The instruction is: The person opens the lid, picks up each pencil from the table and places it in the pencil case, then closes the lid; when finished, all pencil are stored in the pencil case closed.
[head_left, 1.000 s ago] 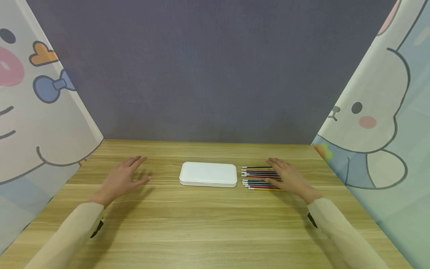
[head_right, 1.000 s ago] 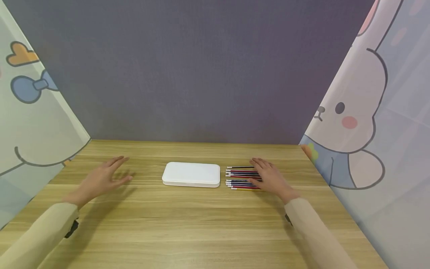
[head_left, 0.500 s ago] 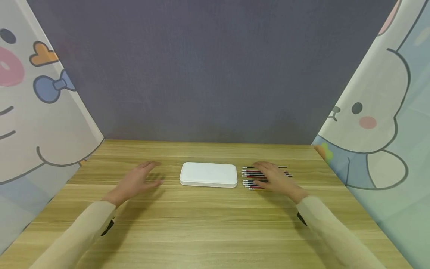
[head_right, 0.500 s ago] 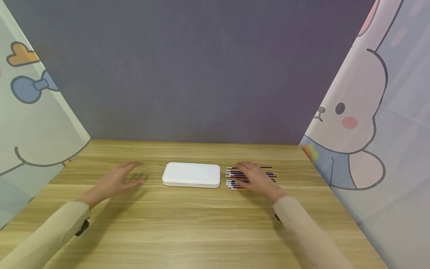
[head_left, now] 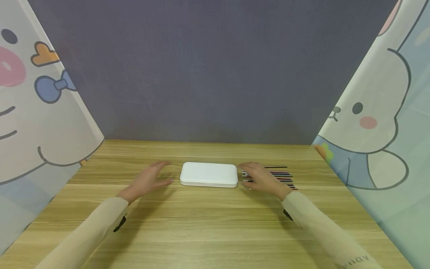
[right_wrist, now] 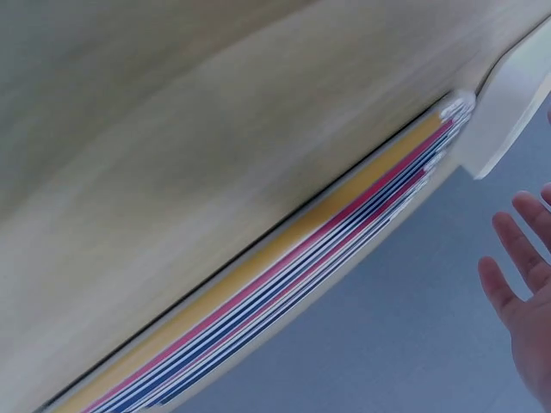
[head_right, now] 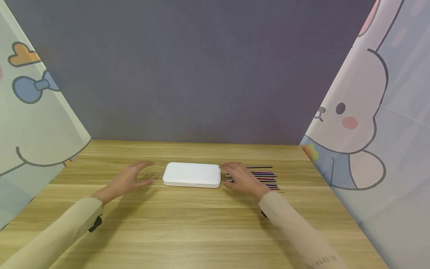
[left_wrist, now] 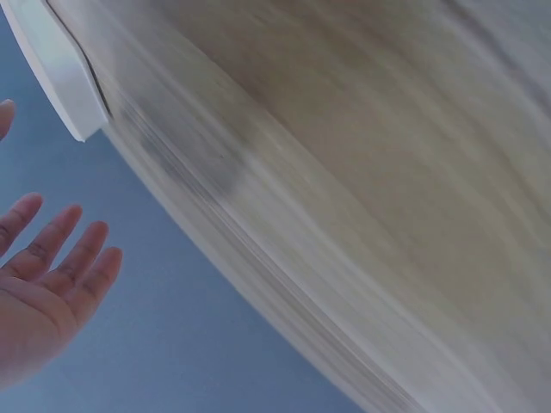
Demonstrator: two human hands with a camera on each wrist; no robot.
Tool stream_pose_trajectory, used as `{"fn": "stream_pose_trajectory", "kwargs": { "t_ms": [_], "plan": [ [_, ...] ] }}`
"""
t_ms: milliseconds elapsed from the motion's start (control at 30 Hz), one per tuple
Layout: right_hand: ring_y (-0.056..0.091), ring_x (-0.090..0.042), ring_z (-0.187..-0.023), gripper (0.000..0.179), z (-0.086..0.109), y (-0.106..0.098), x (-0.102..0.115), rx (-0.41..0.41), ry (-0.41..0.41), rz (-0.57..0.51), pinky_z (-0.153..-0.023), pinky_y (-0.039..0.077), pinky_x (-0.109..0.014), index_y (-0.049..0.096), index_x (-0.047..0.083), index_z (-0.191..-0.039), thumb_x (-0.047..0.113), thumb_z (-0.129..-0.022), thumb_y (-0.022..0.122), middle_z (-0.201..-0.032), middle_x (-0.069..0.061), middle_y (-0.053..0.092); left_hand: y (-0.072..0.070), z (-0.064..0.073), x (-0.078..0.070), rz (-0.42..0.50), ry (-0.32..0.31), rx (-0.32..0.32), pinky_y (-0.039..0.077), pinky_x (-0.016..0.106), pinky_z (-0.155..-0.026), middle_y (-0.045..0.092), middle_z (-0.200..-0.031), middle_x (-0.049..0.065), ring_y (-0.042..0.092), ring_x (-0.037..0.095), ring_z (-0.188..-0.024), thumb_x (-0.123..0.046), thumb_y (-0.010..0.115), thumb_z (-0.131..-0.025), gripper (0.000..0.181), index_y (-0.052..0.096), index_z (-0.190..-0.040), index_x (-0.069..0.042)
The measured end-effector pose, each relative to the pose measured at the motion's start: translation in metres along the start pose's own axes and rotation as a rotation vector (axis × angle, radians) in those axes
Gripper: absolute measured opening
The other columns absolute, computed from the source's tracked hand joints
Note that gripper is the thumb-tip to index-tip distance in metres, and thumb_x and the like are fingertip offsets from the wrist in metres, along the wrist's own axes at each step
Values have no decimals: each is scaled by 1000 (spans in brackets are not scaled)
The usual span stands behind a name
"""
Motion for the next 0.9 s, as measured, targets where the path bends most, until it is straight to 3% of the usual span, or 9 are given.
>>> {"fn": "stream_pose_trajectory", "kwargs": {
  "t_ms": [233,533,900],
  "plan": [
    [54,-26,-112,49,-15,6,17,-4,-51,-20,-95,43,-47,56,7,-121,28,-79,71,-120,-8,60,8,-8,-5,32,-13,23,44,52,-92,52,-128,19,51,39,-114,-30,73,-77,63,48,-128,-2],
    [55,-23,-111,45,-33,15,34,-8,-119,-27,-95,44,-42,57,7,-119,28,-80,68,-118,-6,60,19,-18,-10,127,-53,102,46,49,-91,47,-134,19,52,39,-112,-33,74,-75,70,45,-131,-3],
    [57,-22,-107,41,-47,27,48,-41,-189,-26,-93,46,-37,60,6,-113,24,-78,70,-114,-6,62,32,-31,-9,152,-67,173,47,48,-89,46,-133,22,52,40,-110,-33,79,-69,80,42,-133,1]
  ]
}}
Point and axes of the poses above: each hand's wrist, its own z-axis away from the middle knuckle, its own y-axis out of the palm, x = y × z, the point moved 7 cm from there along -z, towards the middle knuckle
